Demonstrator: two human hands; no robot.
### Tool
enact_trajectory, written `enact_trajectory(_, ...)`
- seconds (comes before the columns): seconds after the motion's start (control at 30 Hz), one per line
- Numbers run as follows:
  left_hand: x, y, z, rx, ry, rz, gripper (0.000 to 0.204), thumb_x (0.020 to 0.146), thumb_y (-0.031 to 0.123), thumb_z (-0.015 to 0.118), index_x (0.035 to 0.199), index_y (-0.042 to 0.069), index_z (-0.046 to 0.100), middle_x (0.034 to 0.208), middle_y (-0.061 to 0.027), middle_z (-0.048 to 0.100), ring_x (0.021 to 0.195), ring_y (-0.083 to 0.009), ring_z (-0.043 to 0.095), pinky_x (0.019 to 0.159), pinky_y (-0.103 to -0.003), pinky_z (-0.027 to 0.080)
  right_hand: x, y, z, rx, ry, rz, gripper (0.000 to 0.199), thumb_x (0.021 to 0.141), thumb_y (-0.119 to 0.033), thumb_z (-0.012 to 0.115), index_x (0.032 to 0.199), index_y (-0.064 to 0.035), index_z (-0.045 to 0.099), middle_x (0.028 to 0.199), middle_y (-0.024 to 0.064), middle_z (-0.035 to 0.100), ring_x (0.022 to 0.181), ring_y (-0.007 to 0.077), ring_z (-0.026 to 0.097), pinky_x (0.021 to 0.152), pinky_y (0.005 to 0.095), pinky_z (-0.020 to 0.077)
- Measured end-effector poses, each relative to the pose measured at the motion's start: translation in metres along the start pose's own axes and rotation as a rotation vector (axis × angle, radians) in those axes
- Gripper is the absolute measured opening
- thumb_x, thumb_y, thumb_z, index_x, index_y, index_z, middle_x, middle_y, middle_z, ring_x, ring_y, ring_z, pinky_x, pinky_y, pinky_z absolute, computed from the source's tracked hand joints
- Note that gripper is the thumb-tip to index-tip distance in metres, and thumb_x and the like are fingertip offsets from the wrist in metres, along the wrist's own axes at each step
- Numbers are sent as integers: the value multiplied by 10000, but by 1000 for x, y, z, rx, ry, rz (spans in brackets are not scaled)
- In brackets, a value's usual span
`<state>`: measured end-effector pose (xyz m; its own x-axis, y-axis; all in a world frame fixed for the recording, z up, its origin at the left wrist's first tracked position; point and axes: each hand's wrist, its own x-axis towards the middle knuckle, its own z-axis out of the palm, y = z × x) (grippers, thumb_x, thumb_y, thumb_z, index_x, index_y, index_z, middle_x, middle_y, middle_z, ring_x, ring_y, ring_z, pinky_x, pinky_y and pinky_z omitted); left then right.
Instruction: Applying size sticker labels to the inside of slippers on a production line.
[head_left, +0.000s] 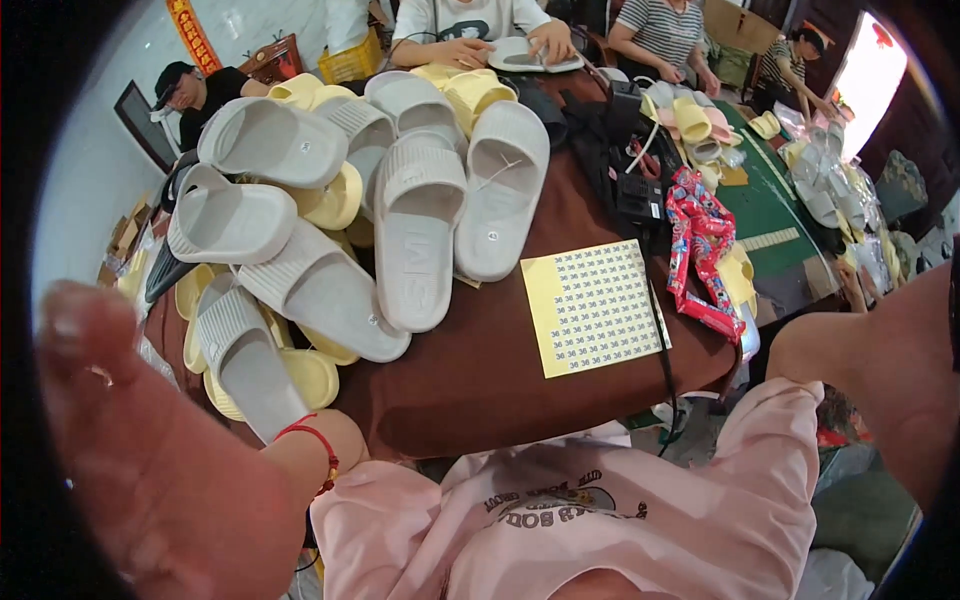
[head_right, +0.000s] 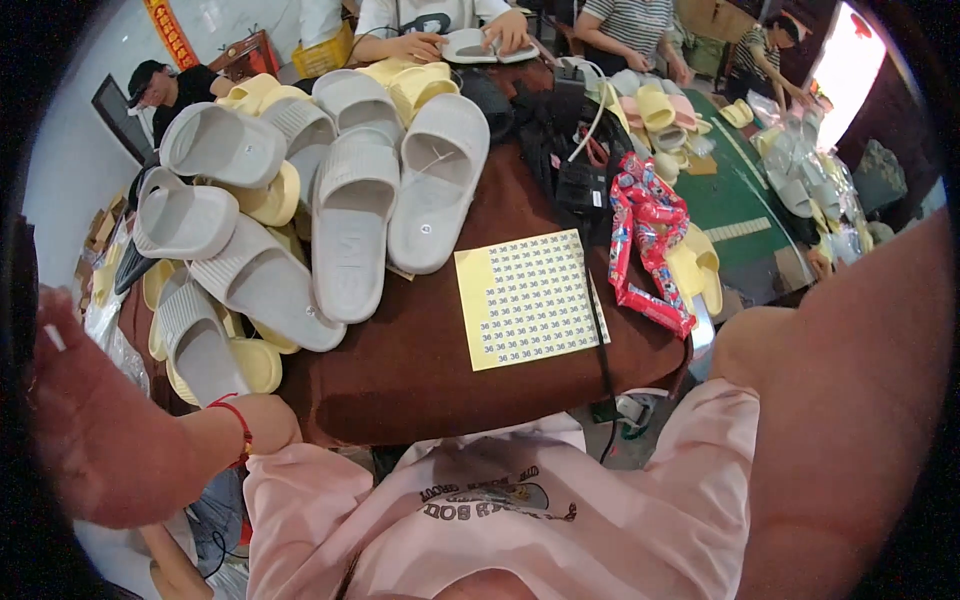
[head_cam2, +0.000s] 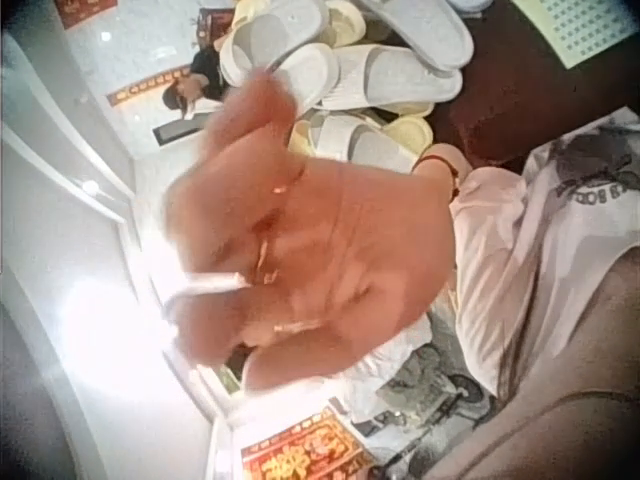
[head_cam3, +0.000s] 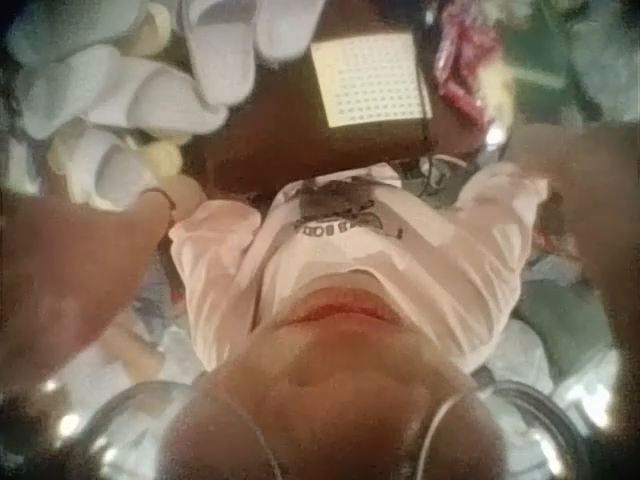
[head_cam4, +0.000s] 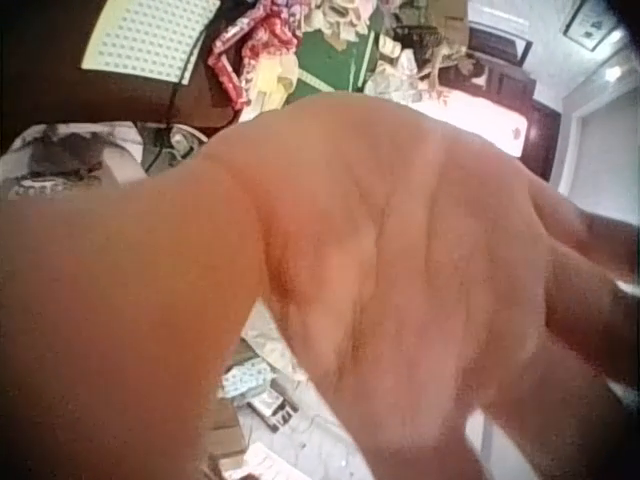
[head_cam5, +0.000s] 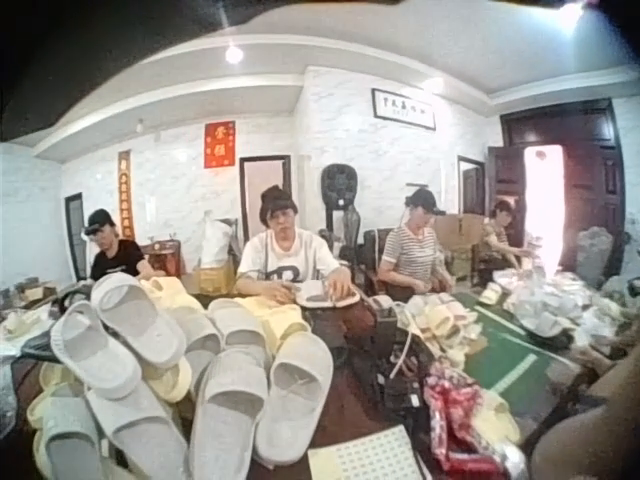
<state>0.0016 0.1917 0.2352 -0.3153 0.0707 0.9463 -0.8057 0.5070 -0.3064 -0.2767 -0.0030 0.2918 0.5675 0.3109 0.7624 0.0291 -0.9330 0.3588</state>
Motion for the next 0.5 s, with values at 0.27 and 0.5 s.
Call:
enact_trajectory(0.27, -15, 8, 7, 55, -76, -97, 410, 978, 281, 460, 1330, 77, 510, 1221, -90, 607, 1124, -179, 559, 982, -312, 408, -7, 0, -4, -2, -15, -3, 333, 833, -53, 606, 1155, 21, 567, 1154, 161, 601, 1084, 285, 566, 958, 358, 409)
enact_trajectory(0.5, -23, -2, 18, 67, -108, -110, 411, 978, 280, 458, 1332, 77, 504, 1226, -93, 603, 1129, -183, 555, 986, -321, 403, -2, 4, -2, -22, -9, -8, 320, 847, -63, 592, 1156, 17, 569, 1153, 154, 602, 1086, 275, 563, 961, 355, 406)
